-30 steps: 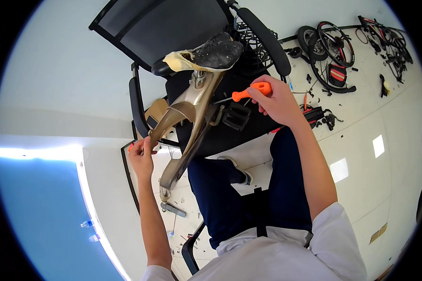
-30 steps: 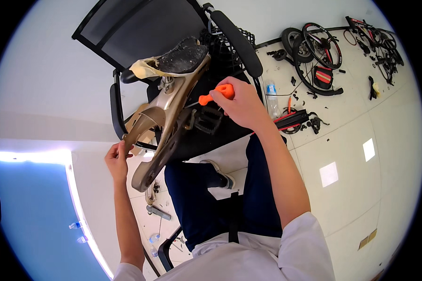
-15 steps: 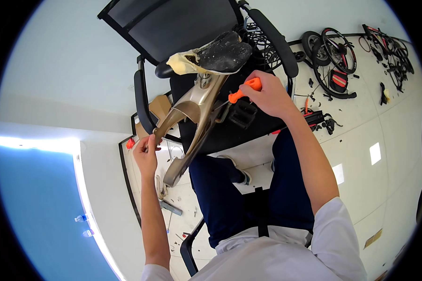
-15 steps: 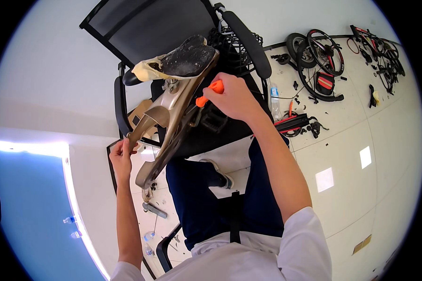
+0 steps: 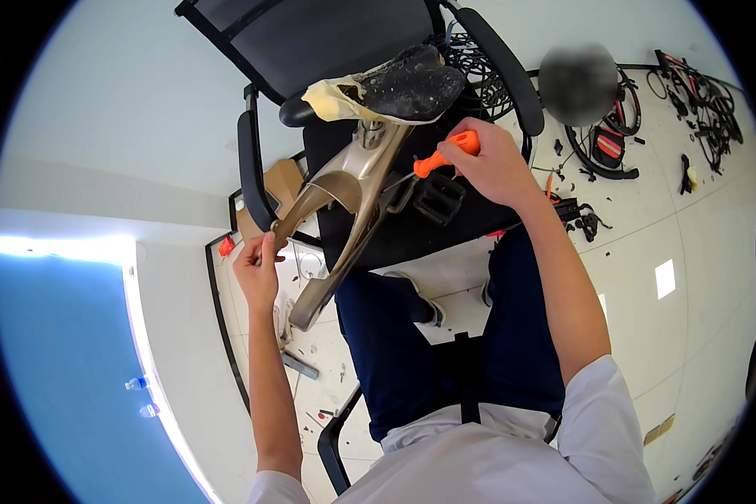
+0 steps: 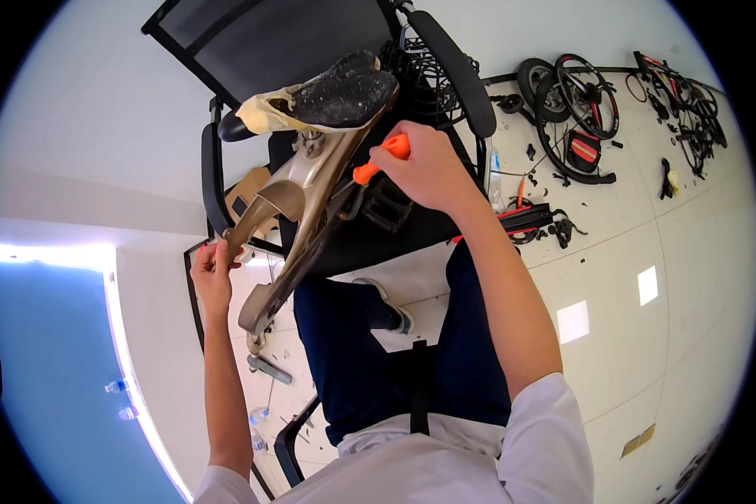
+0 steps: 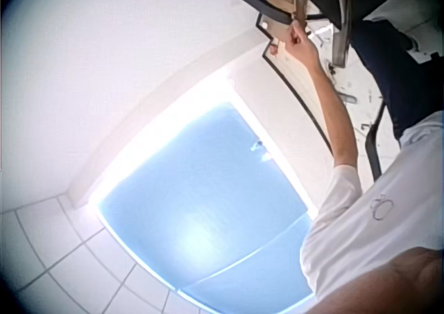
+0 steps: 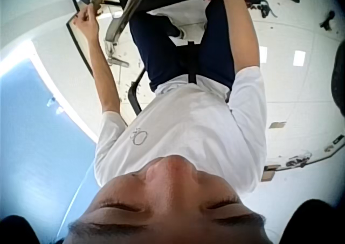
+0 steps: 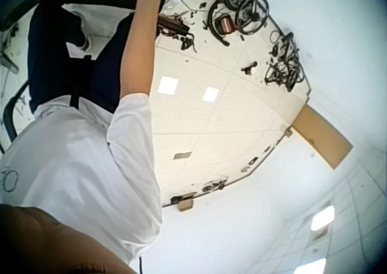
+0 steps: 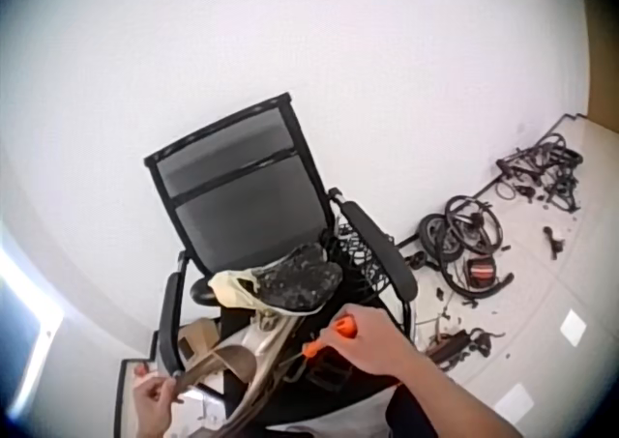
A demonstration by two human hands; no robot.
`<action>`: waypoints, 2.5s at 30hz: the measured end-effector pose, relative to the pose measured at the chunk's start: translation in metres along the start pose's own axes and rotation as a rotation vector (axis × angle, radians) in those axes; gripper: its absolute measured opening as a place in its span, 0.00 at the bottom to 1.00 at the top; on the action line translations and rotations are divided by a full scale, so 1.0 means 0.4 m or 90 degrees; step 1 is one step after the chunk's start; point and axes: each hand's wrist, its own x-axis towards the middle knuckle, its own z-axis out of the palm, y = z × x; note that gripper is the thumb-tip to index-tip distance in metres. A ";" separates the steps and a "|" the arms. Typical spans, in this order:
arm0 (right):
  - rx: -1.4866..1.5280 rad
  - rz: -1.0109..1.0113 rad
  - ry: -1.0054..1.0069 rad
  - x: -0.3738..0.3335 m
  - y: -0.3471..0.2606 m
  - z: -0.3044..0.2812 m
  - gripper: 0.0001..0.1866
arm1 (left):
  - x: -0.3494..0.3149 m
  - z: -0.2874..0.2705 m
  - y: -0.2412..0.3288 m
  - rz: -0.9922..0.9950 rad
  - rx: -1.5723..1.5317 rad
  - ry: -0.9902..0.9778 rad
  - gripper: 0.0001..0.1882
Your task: The person uses an orange screwdriver to tighten screws on a bicycle crankset resting on an office chair. They repeatedly reposition the crankset and apply torque to multiple fasteners while seated in a room with scattered bicycle components.
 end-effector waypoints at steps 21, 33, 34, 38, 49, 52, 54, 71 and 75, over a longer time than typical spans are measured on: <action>-0.047 0.019 -0.008 0.030 -0.001 -0.011 0.18 | -0.007 0.002 -0.011 0.005 -0.011 0.003 0.13; -0.035 -0.047 -0.097 0.117 -0.034 -0.024 0.20 | -0.005 0.003 -0.013 0.005 -0.008 0.006 0.14; -0.031 -0.044 -0.111 0.116 -0.042 -0.025 0.21 | -0.006 0.002 -0.014 0.002 -0.007 0.007 0.14; 0.036 0.016 -0.188 0.108 -0.069 -0.041 0.22 | -0.009 0.002 -0.012 0.000 -0.001 0.012 0.14; -0.267 -0.031 -0.053 0.135 -0.034 -0.022 0.27 | -0.006 0.003 -0.023 0.003 -0.003 0.015 0.15; -0.149 -0.087 -0.062 0.113 -0.048 -0.029 0.25 | -0.009 -0.002 -0.020 0.008 -0.003 0.016 0.14; -0.100 -0.113 -0.120 0.133 -0.012 -0.042 0.23 | -0.012 0.004 -0.013 0.004 -0.013 0.016 0.14; -0.128 0.064 0.011 0.123 -0.001 -0.015 0.19 | -0.017 0.003 -0.031 0.019 -0.005 0.014 0.13; -0.023 -0.065 -0.031 0.122 -0.011 -0.018 0.19 | -0.022 0.006 -0.034 0.013 -0.030 0.023 0.12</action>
